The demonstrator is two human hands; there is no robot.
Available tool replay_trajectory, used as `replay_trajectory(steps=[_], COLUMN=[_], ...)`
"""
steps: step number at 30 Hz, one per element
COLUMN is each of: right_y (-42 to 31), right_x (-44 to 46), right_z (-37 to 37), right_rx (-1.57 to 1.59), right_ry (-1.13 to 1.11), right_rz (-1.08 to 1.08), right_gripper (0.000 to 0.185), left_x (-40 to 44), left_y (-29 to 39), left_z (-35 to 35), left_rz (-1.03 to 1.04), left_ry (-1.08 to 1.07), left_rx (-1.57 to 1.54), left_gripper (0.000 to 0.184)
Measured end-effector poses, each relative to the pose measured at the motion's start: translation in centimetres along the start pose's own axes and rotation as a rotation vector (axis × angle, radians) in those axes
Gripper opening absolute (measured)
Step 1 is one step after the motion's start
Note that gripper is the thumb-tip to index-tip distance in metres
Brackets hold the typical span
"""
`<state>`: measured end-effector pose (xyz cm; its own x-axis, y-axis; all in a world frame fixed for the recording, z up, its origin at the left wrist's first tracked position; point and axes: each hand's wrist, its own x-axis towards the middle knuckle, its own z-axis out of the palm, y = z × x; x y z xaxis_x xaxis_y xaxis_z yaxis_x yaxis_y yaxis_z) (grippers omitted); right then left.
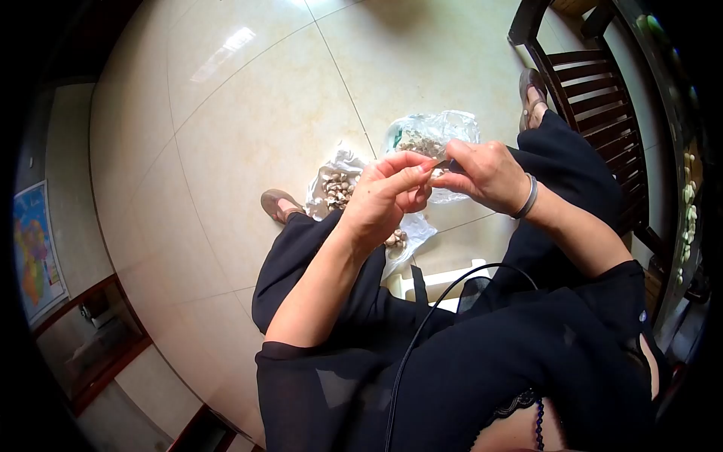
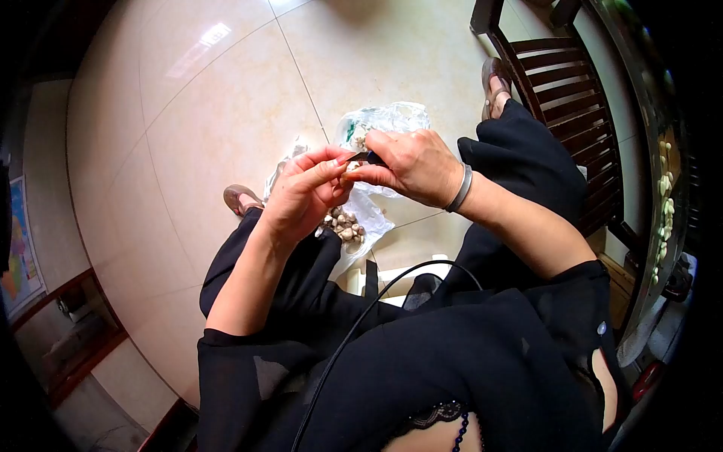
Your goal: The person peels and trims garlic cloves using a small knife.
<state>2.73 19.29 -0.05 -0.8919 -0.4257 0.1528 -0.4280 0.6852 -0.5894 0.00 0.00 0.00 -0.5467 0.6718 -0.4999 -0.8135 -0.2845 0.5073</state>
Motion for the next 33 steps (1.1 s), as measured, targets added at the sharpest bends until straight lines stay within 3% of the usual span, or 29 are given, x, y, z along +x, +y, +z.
replay_trajectory(steps=[11, 23, 25, 26, 28, 30, 33], right_y=[-0.1, 0.0, 0.8, 0.0, 0.5, 0.2, 0.0], right_x=[-0.1, 0.0, -0.2, -0.2, -0.4, -0.4, -0.6], right_z=[0.1, 0.7, 1.8, 1.8, 2.8, 2.4, 1.0], right_rx=[0.149, 0.328, 0.125, 0.192, 0.037, 0.145, 0.149], right_ry=[-0.099, -0.056, 0.001, 0.023, 0.01, 0.059, 0.067], right_rz=[0.04, 0.054, -0.04, -0.026, -0.008, 0.079, 0.021], right_gripper=[0.038, 0.035, 0.027, 0.026, 0.029, 0.034, 0.037], left_x=[-0.2, -0.2, 0.2, -0.1, -0.3, -0.2, -0.2], left_y=[0.2, 0.4, 0.0, -0.5, -0.2, 0.1, 0.9], left_z=[0.5, 0.8, 0.3, -0.1, 0.0, -0.1, 1.5], left_rz=[-0.032, 0.021, 0.068, 0.086, 0.047, 0.038, -0.007], left_ry=[0.046, 0.04, 0.02, 0.049, 0.113, 0.122, 0.136], left_rx=[-0.036, 0.009, 0.052, 0.091, 0.082, 0.092, 0.074], left_gripper=[0.012, 0.013, 0.013, 0.012, 0.013, 0.014, 0.011])
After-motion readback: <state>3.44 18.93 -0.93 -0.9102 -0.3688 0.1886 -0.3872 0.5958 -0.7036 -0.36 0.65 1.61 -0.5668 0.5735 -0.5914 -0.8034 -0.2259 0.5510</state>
